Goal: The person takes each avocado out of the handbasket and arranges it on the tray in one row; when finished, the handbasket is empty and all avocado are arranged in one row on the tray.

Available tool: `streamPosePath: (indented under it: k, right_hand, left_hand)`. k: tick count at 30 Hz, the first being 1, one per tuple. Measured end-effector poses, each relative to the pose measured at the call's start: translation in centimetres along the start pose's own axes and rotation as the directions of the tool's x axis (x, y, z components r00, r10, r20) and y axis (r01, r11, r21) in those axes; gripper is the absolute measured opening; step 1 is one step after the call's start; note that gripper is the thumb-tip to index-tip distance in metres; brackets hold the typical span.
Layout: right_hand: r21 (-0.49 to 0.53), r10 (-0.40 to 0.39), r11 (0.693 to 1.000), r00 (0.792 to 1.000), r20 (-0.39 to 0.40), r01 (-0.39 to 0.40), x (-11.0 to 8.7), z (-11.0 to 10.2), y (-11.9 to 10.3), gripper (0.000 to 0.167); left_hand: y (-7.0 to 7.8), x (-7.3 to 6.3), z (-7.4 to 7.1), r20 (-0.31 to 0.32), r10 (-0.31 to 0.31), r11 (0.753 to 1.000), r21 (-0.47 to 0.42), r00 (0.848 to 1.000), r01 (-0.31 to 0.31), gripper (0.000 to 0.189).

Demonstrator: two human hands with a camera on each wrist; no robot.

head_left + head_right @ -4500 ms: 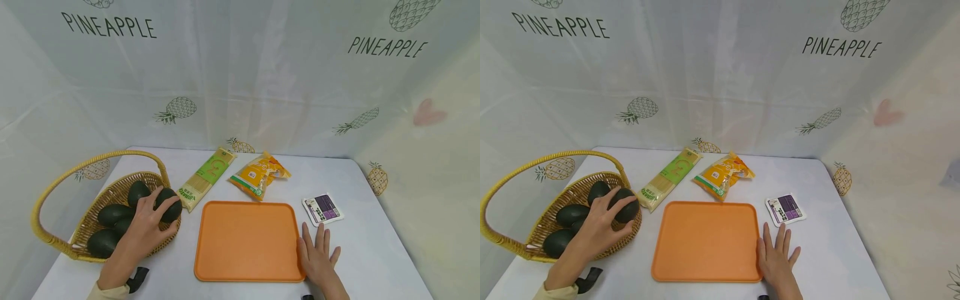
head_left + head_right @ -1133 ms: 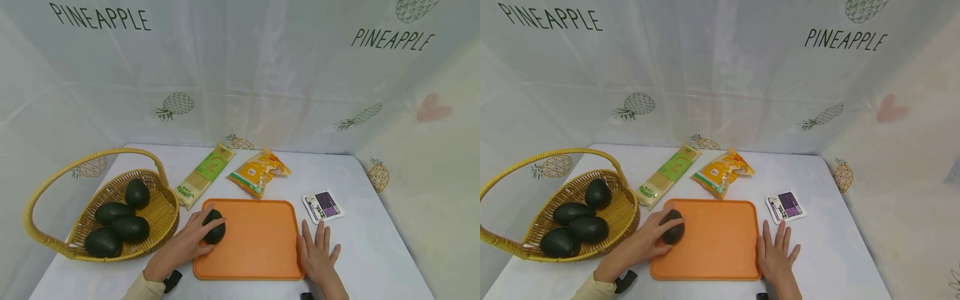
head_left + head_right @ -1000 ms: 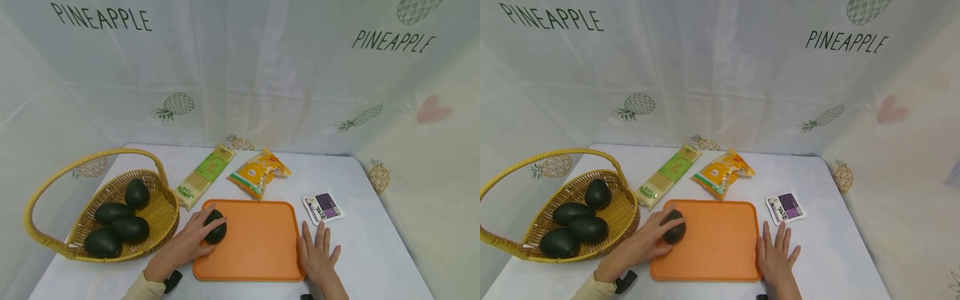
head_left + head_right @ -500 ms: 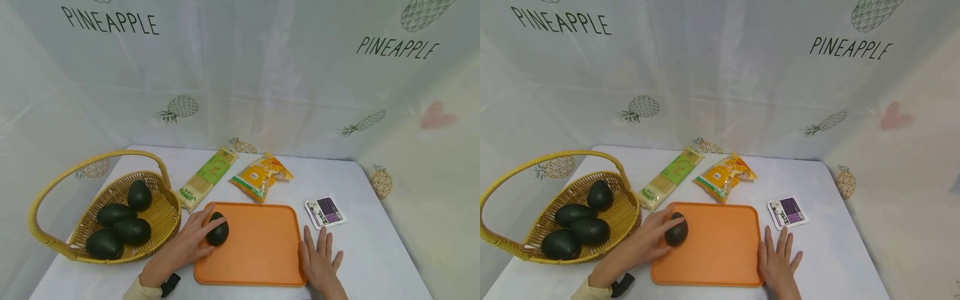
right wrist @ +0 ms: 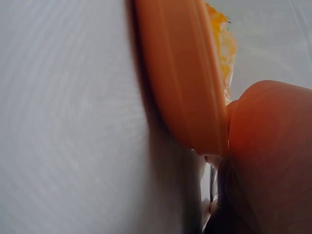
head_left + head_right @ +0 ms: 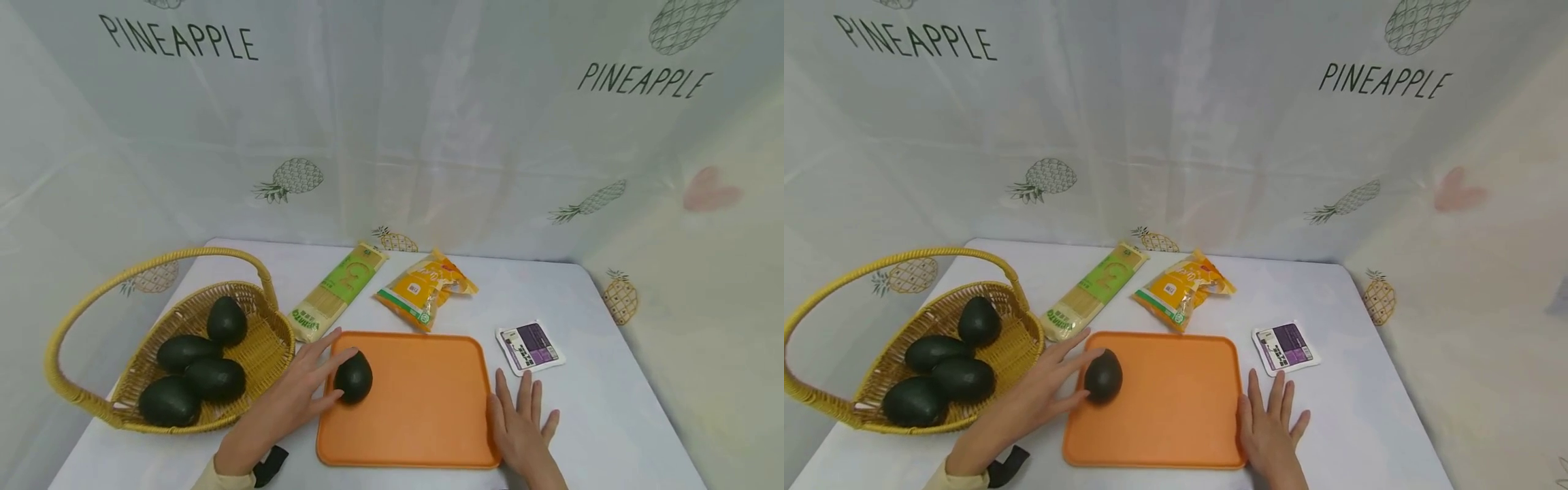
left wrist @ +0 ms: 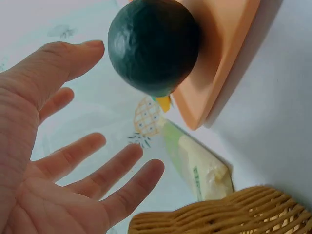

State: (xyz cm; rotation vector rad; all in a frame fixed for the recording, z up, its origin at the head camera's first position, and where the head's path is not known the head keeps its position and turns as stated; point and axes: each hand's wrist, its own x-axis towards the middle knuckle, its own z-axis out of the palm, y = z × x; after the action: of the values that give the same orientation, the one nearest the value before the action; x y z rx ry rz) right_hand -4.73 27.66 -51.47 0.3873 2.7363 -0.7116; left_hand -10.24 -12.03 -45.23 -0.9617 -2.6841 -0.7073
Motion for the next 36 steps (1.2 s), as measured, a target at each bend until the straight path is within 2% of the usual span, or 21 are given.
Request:
streamPosePath:
  k: [6, 15, 20, 26, 29, 32, 34, 36]
  right_hand:
    - [0.001, 0.009, 1.000, 1.000, 0.005, -0.009, 0.1, 0.1, -0.1, 0.071]
    - [-0.005, 0.006, 1.000, 1.000, 0.000, -0.006, 0.1, 0.4, 0.0, 0.071]
    - [-0.003, 0.007, 1.000, 1.000, 0.006, -0.007, 0.1, 0.2, 0.0, 0.071]
    - [-0.006, 0.002, 1.000, 1.000, 0.008, -0.001, 0.0, 0.0, 0.0, 0.070]
    - [-0.005, 0.001, 1.000, 1.000, 0.007, -0.001, 0.0, 0.1, 0.0, 0.070]
    - [-0.007, 0.004, 1.000, 1.000, 0.010, -0.004, 0.1, 0.1, 0.0, 0.071]
    - [-0.008, 0.005, 1.000, 1.000, 0.011, -0.005, 0.2, 0.1, 0.0, 0.071]
    - [-0.009, 0.006, 1.000, 1.000, 0.011, -0.006, 0.2, 0.1, 0.0, 0.071]
  left_hand:
    - [0.0, -0.3, -0.8, 0.002, -0.043, 0.999, 0.011, 0.999, 0.043, 0.072]
    - [-0.1, -0.5, -1.7, -0.063, -0.042, 0.997, 0.058, 0.997, 0.046, 0.072]
    - [-0.1, -0.6, -2.1, -0.120, -0.004, 0.998, 0.060, 0.993, 0.011, 0.066]
    - [-0.6, -0.8, -2.1, -0.215, 0.057, 0.996, 0.073, 0.975, -0.042, 0.062]
    - [-0.7, -0.9, -2.3, -0.243, 0.049, 0.997, 0.077, 0.969, -0.031, 0.058]
    - [-0.9, -1.2, -2.5, -0.276, 0.026, 0.999, 0.044, 0.961, -0.015, 0.051]
    - [-1.2, -1.3, -2.6, -0.302, 0.019, 1.000, 0.021, 0.953, -0.014, 0.034]
    - [-1.4, -1.5, -2.7, -0.329, 0.019, 1.000, 0.017, 0.944, -0.014, 0.026]
